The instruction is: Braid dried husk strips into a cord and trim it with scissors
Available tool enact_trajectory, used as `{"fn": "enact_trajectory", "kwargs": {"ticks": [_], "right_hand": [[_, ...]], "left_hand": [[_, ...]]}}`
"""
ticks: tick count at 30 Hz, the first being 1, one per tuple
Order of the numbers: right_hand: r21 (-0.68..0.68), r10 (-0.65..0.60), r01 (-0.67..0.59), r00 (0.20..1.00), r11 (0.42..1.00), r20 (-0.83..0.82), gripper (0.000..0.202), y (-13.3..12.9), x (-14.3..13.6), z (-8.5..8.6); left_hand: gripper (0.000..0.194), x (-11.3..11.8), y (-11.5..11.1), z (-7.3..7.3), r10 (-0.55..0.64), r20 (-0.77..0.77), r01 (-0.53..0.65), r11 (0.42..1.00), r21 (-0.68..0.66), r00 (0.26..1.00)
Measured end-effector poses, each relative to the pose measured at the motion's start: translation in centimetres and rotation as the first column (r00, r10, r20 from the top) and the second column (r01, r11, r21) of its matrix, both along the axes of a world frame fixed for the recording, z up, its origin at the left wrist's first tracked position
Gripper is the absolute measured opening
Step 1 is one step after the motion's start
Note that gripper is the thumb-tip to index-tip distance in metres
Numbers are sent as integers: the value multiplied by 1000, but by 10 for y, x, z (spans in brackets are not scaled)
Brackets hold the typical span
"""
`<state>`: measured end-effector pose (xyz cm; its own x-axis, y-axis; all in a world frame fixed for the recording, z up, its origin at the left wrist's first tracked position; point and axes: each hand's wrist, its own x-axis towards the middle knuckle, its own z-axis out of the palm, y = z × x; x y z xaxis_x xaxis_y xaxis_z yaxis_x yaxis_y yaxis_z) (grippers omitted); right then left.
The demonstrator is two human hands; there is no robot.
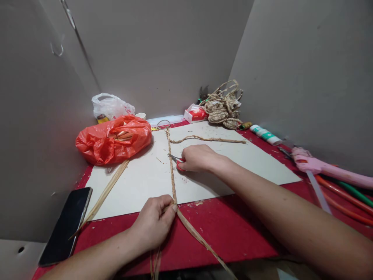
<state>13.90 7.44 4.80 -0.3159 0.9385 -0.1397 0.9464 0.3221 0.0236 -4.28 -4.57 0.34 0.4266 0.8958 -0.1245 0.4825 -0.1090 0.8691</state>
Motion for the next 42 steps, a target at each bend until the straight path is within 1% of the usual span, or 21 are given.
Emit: {"fn": "enact_trajectory", "kwargs": {"ticks": [3,5,8,10,12,14,16,18,21,25,30,32,35,38,40,42], "right_hand": [[-1,-22,22,999,1000,-46,35,-1,2,-3],[9,-58,59,995,998,-82,33,-1,7,-6],[23,-113,117,984,993,-141,34,1,19,-10],[-11,-126,126,981,992,-149,35,1,29,-11],[-67,-101,93,986,993,-133,37,-1,37,-8],[-105,-29,17,992,994,-120,40,-6,41,-2],[-117,52,-65,992,991,-115,39,-14,41,5],[-124,103,-117,988,985,-114,37,-23,37,11],[-122,126,-139,986,983,-108,38,-30,32,15],[-76,112,-118,990,990,-84,39,-31,29,15],[-29,111,-114,988,993,-104,41,-29,23,11],[-6,104,-106,988,994,-118,37,-28,21,9],[14,74,-72,987,997,-146,29,-23,21,7],[23,19,-16,986,1000,-167,27,-16,28,5],[11,-21,23,986,1000,-167,29,-10,34,3],[-43,-42,35,984,998,-174,30,-7,39,2]], "left_hand": [[29,0,-1,0,3,-13,-3,1000,0,1000],[29,0,-1,1,5,0,-5,1000,-9,1000],[29,0,-1,3,15,60,-12,999,-36,998],[29,0,-2,4,37,125,-29,998,-63,991],[30,0,-3,6,74,205,-55,994,-95,976],[31,-1,-4,9,121,279,-87,988,-131,953],[32,-1,-4,11,171,331,-118,978,-175,928],[31,-1,-5,13,216,366,-140,965,-224,905],[32,0,-6,15,255,387,-151,948,-278,886],[33,3,-6,15,264,383,-141,937,-319,885],[34,4,-5,12,255,349,-144,939,-313,902],[34,4,-5,11,250,332,-148,942,-302,909],[33,4,-4,10,242,334,-144,945,-293,911],[31,3,-4,11,233,365,-135,952,-274,901],[31,2,-4,12,240,384,-153,958,-244,892],[32,0,-5,15,260,401,-186,959,-215,878]]}}
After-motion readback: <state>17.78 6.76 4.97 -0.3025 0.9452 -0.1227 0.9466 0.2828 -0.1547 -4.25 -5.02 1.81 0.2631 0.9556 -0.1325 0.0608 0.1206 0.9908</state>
